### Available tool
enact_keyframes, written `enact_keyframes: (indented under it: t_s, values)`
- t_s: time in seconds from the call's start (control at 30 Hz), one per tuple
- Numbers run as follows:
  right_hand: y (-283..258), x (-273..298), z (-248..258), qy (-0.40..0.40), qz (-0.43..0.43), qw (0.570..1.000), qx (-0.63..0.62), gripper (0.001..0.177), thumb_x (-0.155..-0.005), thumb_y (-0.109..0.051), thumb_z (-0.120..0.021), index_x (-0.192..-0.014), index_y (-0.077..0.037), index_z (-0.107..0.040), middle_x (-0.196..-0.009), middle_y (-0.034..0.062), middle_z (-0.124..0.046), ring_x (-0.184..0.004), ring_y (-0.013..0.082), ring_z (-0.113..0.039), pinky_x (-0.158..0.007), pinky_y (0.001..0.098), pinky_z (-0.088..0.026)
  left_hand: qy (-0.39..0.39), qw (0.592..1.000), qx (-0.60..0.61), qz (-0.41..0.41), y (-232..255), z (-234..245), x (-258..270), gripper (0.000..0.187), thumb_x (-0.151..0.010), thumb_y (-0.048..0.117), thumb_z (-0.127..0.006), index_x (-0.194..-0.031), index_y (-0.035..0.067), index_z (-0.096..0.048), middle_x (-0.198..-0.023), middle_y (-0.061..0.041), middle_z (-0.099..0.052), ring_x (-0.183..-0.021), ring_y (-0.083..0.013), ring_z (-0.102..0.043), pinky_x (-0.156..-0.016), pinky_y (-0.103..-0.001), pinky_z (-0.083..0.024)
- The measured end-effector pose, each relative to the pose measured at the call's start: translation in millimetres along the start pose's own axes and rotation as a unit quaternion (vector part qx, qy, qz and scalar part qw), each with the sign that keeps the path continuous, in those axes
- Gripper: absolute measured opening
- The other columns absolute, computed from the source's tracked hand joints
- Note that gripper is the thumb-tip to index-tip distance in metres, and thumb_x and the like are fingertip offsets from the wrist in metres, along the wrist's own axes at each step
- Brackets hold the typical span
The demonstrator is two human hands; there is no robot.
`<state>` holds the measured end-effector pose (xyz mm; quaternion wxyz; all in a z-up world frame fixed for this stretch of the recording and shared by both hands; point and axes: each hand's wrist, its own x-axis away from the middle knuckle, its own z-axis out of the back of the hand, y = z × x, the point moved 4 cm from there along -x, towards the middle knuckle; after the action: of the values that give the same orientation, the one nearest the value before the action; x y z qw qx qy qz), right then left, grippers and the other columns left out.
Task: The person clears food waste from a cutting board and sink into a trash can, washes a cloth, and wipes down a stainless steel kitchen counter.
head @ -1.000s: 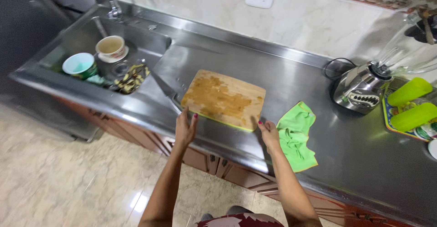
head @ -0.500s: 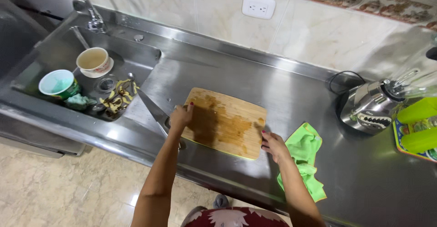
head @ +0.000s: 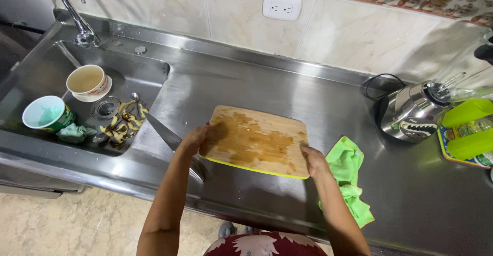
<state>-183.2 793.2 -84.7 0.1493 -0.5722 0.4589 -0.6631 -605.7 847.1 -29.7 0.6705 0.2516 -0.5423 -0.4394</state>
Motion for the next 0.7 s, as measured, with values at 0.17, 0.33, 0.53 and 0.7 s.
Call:
enact_keyframes:
  t_s: [0.17, 0.33, 0.53, 0.7]
  values:
    - [-12.7, 3.7, 16.9, 0.004, -0.002, 0.999, -0.053, 0.061, -0.097, -0.025, -0.069, -0.149, -0.002, -0.049, -0.136, 0.0271, -0.056, -0.12, 0.0392, -0.059, -0.094, 0.0606, -0.051, -0.1, 0.961, 0.256, 0.031, 23.0, -17.8, 12.5, 0.061, -0.1, 0.038, -0.059, -0.143, -0.005, -0.055, -0.137, -0.032, -0.06, -0.127, -0.0432, -0.06, -0.109, -0.055, -0.045]
    - [-16.5, -24.7, 69.8, -0.028, 0.015, 0.995, -0.097, 0.056, -0.1, -0.029, -0.07, -0.146, -0.004, -0.053, -0.139, 0.0274, -0.058, -0.122, 0.0392, -0.061, -0.099, 0.0643, -0.05, -0.157, 0.902, 0.403, 0.006, 35.1, -43.1, 33.7, 0.074, -0.098, 0.018, -0.063, -0.163, 0.012, -0.03, -0.158, -0.031, -0.04, -0.141, -0.0476, -0.044, -0.112, -0.063, -0.038]
    - [-59.2, 29.4, 108.2, -0.045, 0.05, 0.964, -0.256, 0.05, -0.104, -0.035, -0.062, -0.144, -0.005, -0.056, -0.142, 0.02, -0.059, -0.124, 0.0374, -0.062, -0.101, 0.0571, -0.052, -0.147, 0.866, 0.475, -0.055, 30.4, -99.6, 32.0, 0.076, -0.093, 0.009, -0.064, -0.162, 0.006, -0.032, -0.15, -0.029, -0.049, -0.13, -0.0466, -0.056, -0.101, -0.063, -0.048]
    - [-30.2, 9.6, 185.8, 0.164, 0.346, 0.917, -0.11, 0.024, -0.111, -0.015, -0.054, -0.131, -0.01, -0.066, -0.105, 0.0103, -0.068, -0.088, 0.017, -0.065, -0.068, 0.0251, -0.057, -0.13, 0.82, 0.543, -0.125, 20.2, -136.2, 27.5, 0.06, -0.086, 0.003, -0.072, -0.143, 0.009, -0.057, -0.129, -0.025, -0.066, -0.107, -0.0408, -0.07, -0.083, -0.056, -0.06]
